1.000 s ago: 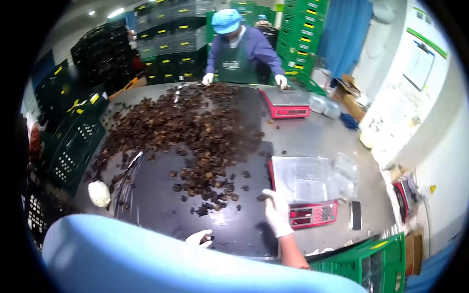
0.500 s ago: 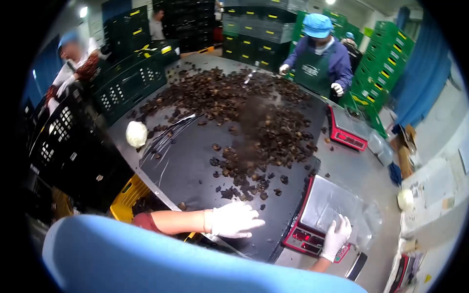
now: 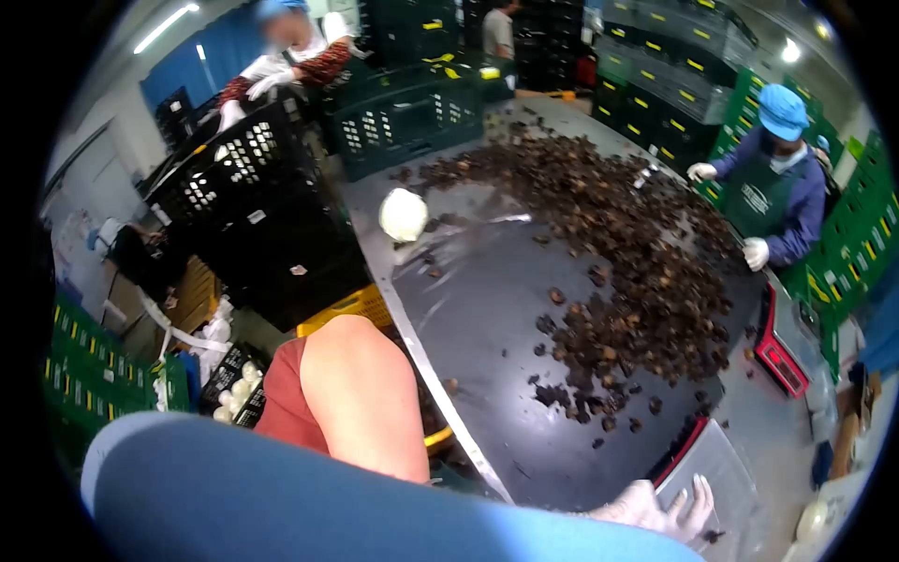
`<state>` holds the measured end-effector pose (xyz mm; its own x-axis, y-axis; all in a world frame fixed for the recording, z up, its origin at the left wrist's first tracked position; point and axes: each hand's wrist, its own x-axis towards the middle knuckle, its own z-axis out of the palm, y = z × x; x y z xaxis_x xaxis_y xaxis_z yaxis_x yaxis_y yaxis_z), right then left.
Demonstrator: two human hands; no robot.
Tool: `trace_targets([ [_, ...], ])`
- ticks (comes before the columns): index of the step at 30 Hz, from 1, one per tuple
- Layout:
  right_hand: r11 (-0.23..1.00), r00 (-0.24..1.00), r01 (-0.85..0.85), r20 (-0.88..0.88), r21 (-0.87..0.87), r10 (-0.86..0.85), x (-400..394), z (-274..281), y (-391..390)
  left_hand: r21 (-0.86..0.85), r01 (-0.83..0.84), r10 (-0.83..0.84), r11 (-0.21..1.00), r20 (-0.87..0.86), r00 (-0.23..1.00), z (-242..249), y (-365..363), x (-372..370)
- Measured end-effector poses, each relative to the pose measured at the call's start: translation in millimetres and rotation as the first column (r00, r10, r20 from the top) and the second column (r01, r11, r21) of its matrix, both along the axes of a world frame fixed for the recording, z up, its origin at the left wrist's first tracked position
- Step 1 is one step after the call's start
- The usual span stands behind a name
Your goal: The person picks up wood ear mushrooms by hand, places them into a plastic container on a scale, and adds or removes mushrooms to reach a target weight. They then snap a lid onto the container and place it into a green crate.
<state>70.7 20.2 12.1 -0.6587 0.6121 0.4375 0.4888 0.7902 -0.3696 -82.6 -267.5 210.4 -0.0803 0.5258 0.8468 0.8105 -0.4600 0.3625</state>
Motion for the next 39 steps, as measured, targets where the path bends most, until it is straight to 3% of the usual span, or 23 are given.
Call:
trace_targets([
  [4, 1.000, 1.000, 0.000, 0.018, 0.001, 0.000, -11, -2, -3, 0.027, 0.003, -0.004, 1.000, 0.019, 1.000, -2, -7, -4],
  [9, 0.992, 0.991, -0.126, -0.054, -0.024, 0.124, -32, -2, -24, 0.013, 0.022, -0.022, 1.000, -0.009, 1.000, -12, -11, -19],
  [12, 0.955, 0.952, -0.285, -0.144, -0.086, 0.271, -58, 16, -52, -0.049, 0.001, -0.007, 0.999, -0.124, 0.992, -27, -15, -42],
  [14, 0.948, 0.955, -0.284, -0.135, -0.142, 0.266, -78, 10, -58, -0.173, -0.056, 0.006, 0.983, -0.278, 0.961, -46, -15, -74],
  [15, 0.946, 0.959, -0.274, -0.127, -0.170, 0.255, -87, 5, -59, -0.371, -0.071, -0.062, 0.926, -0.333, 0.941, -58, -12, -95],
  [16, 0.943, 0.961, -0.267, -0.127, -0.201, 0.245, -106, -13, -57, -0.656, -0.113, -0.181, 0.747, -0.363, 0.914, -69, -9, -118],
  [17, 0.937, 0.963, -0.261, -0.127, -0.232, 0.237, -122, -33, -53, -0.855, -0.185, -0.303, 0.485, -0.362, 0.882, -81, -5, -142],
  [21, 0.938, 0.996, -0.067, -0.075, -0.341, 0.044, -177, -93, -28, -0.681, -0.278, -0.029, 0.677, -0.403, 0.915, -209, -15, -247],
  [23, 0.950, 0.999, 0.044, -0.015, -0.309, -0.051, -197, -117, -14, -0.676, -0.415, 0.161, 0.609, -0.407, 0.899, -236, -16, -286],
  [25, 0.954, 0.985, 0.174, 0.036, -0.246, -0.170, -211, -140, -5, -0.591, -0.588, 0.381, 0.551, -0.449, 0.808, -278, -14, -315],
  [27, 0.951, 0.952, 0.282, 0.156, -0.123, -0.263, -230, -151, -22, -0.716, -0.526, 0.527, 0.459, -0.257, 0.810, -298, -2, -324],
  [29, 0.983, 0.998, 0.022, -0.050, -0.180, -0.031, -253, -159, -52, -0.702, -0.478, 0.577, 0.528, -0.117, 0.809, -322, 16, -325],
  [31, 0.949, 0.982, -0.167, -0.136, -0.268, 0.134, -272, -132, -94, -0.708, -0.475, 0.533, 0.523, -0.162, 0.830, -330, 42, -309],
  [33, 0.914, 0.951, -0.286, -0.201, -0.289, 0.234, -273, -123, -105, -0.701, -0.180, 0.360, 0.690, 0.118, 0.925, -321, 61, -291],
  [34, 0.912, 0.932, -0.324, -0.253, -0.253, 0.261, -271, -119, -95, -0.641, -0.155, 0.265, 0.752, 0.079, 0.961, -316, 69, -288],
  [35, 0.937, 0.929, -0.296, -0.282, -0.185, 0.238, -268, -111, -82, -0.578, -0.124, 0.176, 0.806, 0.034, 0.984, -311, 75, -292],
  [37, 0.984, 0.943, -0.157, -0.308, -0.089, 0.123, -261, -111, -40, -0.459, -0.232, 0.254, 0.857, -0.015, 0.967, -309, 88, -326],
  [39, 0.971, 0.925, 0.082, -0.346, -0.225, -0.158, -251, -128, 11, -0.456, -0.534, 0.596, 0.712, -0.011, 0.803, -345, 105, -368],
])
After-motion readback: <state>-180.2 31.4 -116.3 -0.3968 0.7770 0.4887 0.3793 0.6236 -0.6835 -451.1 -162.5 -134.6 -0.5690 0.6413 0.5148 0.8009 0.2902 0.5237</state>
